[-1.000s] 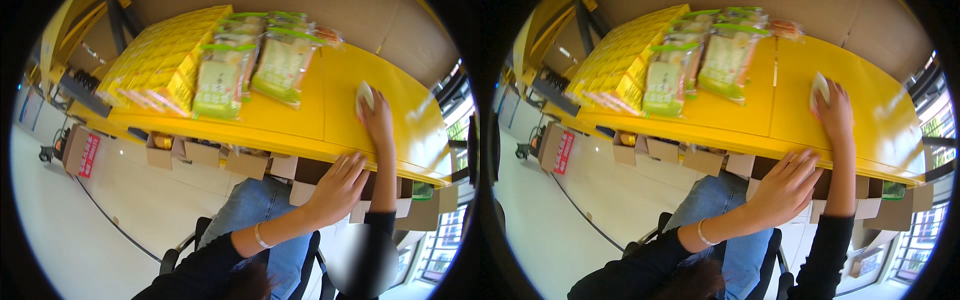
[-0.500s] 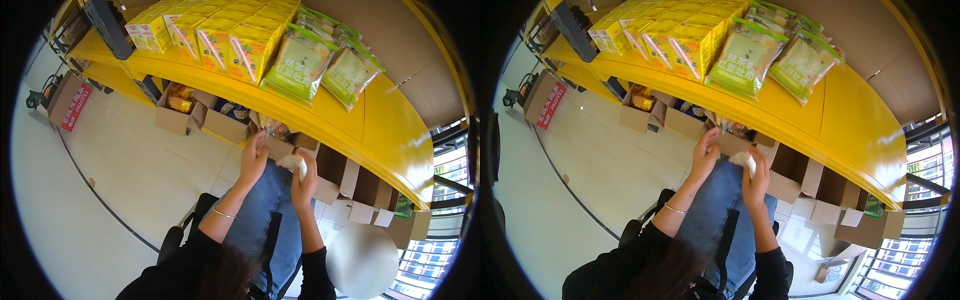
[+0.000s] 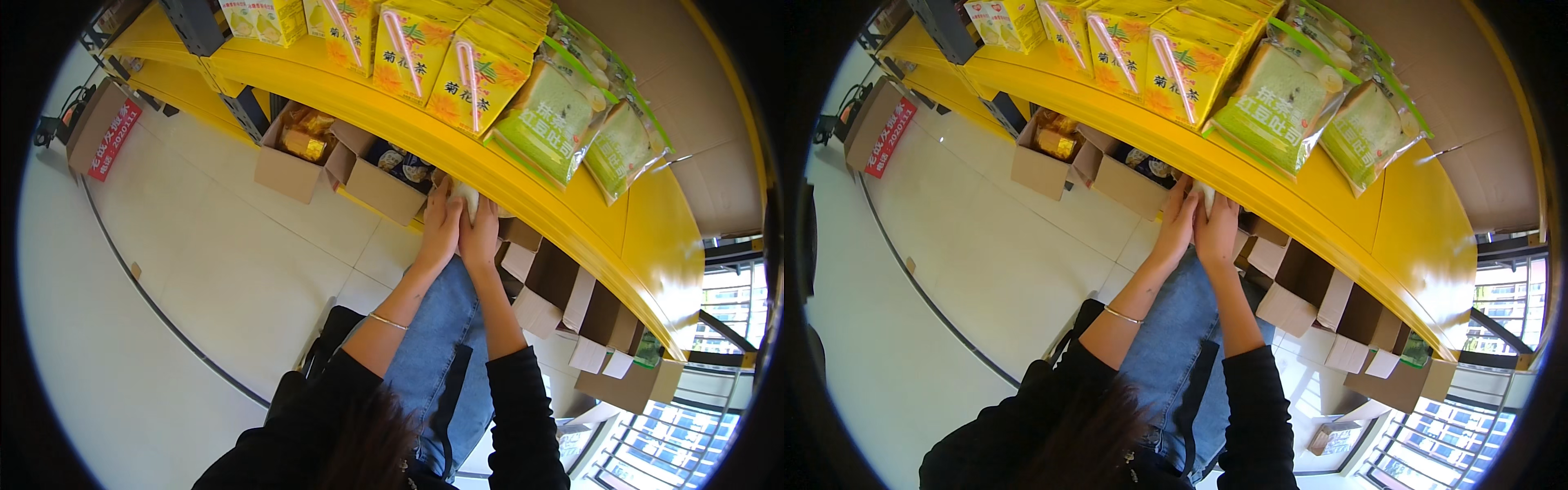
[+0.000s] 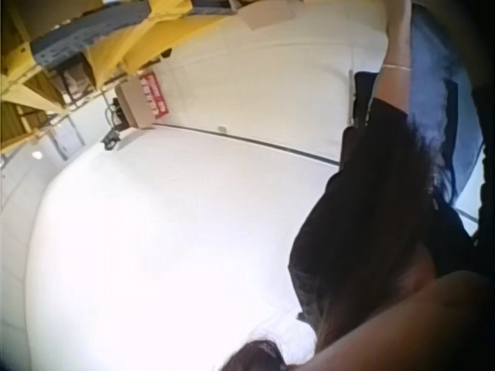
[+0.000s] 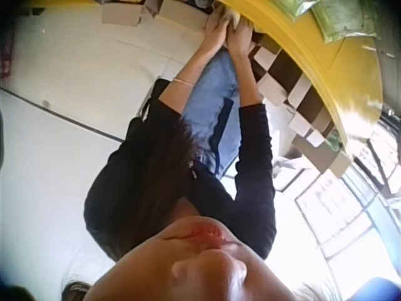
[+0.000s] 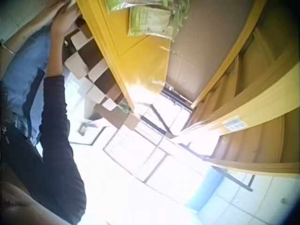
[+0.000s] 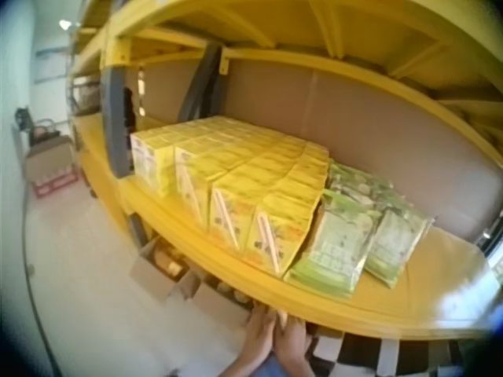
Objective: The person arranges packaged food items on a yellow shelf. They pick up individual packages from a lower area, place them on the shelf, and use a small white tool to press or smooth the packaging before stacking them in neat rows.
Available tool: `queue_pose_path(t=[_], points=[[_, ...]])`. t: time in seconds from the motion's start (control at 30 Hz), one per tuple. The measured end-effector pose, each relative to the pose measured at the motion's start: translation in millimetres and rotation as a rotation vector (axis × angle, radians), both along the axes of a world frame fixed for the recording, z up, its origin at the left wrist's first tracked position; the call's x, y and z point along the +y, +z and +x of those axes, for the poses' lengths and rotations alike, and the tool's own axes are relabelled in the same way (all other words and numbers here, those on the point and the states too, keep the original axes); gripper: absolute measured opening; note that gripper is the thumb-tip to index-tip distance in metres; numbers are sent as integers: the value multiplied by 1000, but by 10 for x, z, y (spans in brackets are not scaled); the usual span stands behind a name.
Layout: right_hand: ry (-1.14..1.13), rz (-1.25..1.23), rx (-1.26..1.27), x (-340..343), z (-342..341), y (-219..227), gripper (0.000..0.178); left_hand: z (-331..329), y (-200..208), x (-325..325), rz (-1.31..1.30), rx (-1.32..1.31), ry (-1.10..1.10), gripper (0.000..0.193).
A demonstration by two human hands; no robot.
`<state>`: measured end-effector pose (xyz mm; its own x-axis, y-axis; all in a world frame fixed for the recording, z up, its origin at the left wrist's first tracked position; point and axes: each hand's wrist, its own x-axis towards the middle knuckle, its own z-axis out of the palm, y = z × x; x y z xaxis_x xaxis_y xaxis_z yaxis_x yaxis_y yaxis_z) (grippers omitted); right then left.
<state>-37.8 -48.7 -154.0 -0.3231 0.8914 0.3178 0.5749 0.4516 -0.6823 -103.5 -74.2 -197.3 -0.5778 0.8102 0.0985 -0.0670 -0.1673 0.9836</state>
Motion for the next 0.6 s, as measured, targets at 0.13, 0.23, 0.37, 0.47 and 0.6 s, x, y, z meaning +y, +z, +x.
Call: queue_pose_path(t=[0.13,0.23,0.37,0.47,0.6], points=[[195,118,-32,-169,68,-1,41,115,-22,-94,22,-270,9,47],[240,131,-33,-433,160,98,41,197,434,-431,-12,-777,7,40],[273,187,-145,-827,382,152,33,358,188,-772,39,-930,3,36],[364,276,-256,-1040,568,316,32,482,367,-1013,9,-1045,38,34],[373,409,-314,-1173,936,575,24,731,606,-1208,99,-1004,-90,35]])
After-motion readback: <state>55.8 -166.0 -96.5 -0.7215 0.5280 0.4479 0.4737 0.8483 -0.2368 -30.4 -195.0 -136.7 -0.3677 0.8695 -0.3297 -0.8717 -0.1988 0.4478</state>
